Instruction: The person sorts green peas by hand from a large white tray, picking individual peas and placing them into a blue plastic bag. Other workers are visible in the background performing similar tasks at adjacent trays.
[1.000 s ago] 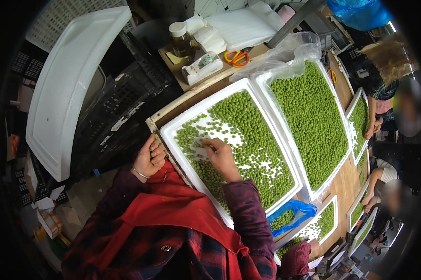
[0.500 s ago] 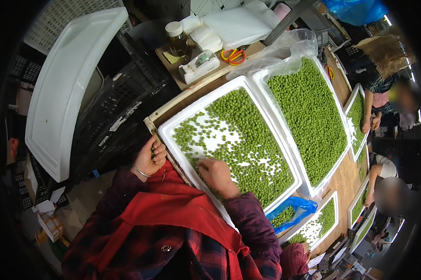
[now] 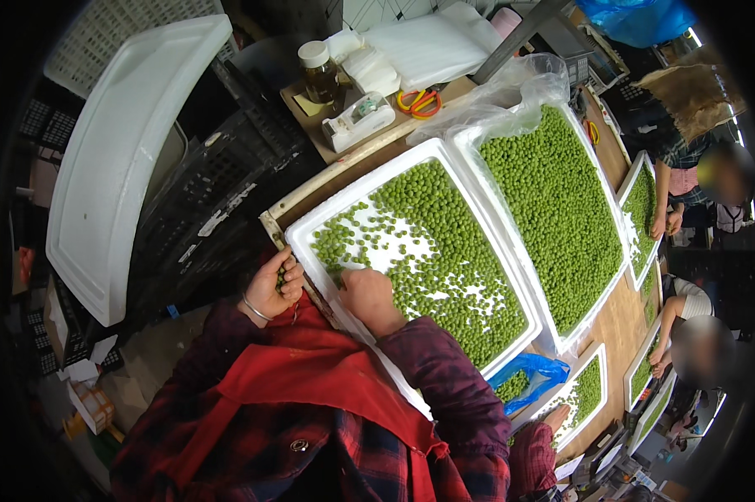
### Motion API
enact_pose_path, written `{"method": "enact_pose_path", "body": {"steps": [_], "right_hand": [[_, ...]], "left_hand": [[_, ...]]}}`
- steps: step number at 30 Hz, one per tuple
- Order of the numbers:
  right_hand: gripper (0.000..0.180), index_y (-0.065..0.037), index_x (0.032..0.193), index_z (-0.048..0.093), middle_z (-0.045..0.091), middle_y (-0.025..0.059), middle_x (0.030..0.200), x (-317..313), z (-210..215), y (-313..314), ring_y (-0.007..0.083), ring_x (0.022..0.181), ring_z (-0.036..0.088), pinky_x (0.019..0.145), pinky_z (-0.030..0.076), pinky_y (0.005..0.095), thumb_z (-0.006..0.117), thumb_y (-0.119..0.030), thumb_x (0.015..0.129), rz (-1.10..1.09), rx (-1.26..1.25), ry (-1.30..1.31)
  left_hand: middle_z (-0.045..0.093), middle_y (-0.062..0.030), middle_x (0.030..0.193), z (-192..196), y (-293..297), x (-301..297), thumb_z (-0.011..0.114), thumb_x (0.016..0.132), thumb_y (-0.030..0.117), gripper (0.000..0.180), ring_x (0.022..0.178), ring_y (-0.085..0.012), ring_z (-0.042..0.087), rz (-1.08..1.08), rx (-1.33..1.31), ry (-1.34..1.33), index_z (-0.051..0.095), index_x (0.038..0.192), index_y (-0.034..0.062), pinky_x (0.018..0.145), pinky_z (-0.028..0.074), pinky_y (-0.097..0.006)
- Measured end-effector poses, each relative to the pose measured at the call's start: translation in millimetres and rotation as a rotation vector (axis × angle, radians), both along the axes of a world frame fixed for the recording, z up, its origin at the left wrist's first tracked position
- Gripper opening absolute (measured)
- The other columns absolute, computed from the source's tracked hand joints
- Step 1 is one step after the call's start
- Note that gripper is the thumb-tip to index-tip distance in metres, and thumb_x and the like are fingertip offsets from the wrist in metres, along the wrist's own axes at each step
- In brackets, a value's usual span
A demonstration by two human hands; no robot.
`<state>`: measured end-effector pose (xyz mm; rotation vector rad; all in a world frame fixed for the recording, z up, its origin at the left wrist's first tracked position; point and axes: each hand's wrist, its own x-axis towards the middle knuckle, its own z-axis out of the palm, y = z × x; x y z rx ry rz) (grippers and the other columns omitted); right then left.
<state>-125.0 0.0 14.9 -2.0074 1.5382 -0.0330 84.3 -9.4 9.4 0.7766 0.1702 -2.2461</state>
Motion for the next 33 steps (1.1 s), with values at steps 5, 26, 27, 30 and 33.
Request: {"method": "enact_pose_path", "body": {"steps": [5,26,27,30,33], "right_hand": [[0.018,-0.009,0.078,0.065,0.063,0.0155,0.072,1,-4,-3,0.0345,0.069,0.062,0.065,0.049,0.0443,0.058,-0.024,0.071,-0.083,0.052,-0.011],[0.016,-0.002,0.088,0.066,0.062,0.0126,0.075,-6,-13,-6,0.0247,0.061,0.060,0.057,0.048,0.0325,0.058,-0.003,0.074,-0.267,-0.226,-0.454],[0.015,-0.002,0.088,0.066,0.062,0.0125,0.075,-9,-16,-6,0.0245,0.061,0.060,0.057,0.048,0.0323,0.058,-0.003,0.074,-0.288,-0.239,-0.446],[0.012,-0.002,0.084,0.066,0.062,0.0135,0.075,-11,-16,-8,0.0277,0.061,0.060,0.058,0.048,0.0348,0.060,-0.006,0.074,-0.317,-0.265,-0.417],[0.010,-0.005,0.082,0.066,0.062,0.0136,0.076,-10,-15,-10,0.0318,0.063,0.060,0.058,0.049,0.0384,0.062,-0.009,0.075,-0.312,-0.312,-0.391]], "left_hand": [[0.040,0.0005,0.060,1,3,2,0.045,0.095,0.032,0.033,0.047,-0.0100,0.036,-0.055,-0.026,-0.025,0.043,0.070,0.0120,0.043,0.029,-0.022],[0.046,-0.0049,0.074,2,18,-6,0.043,0.095,0.025,0.024,0.055,-0.0116,0.042,-0.255,0.032,0.043,0.049,0.082,0.0060,0.045,0.032,-0.022],[0.046,-0.0050,0.074,2,18,-6,0.044,0.095,0.025,0.024,0.055,-0.0116,0.042,-0.245,0.031,0.027,0.049,0.082,0.0059,0.046,0.033,-0.021],[0.046,-0.0047,0.074,0,19,-5,0.044,0.095,0.024,0.024,0.055,-0.0114,0.042,-0.273,0.004,0.054,0.050,0.082,0.0056,0.046,0.033,-0.021],[0.046,-0.0038,0.075,4,17,-6,0.044,0.095,0.024,0.024,0.056,-0.0110,0.042,-0.282,-0.019,0.027,0.050,0.082,0.0057,0.047,0.032,-0.021]]}}
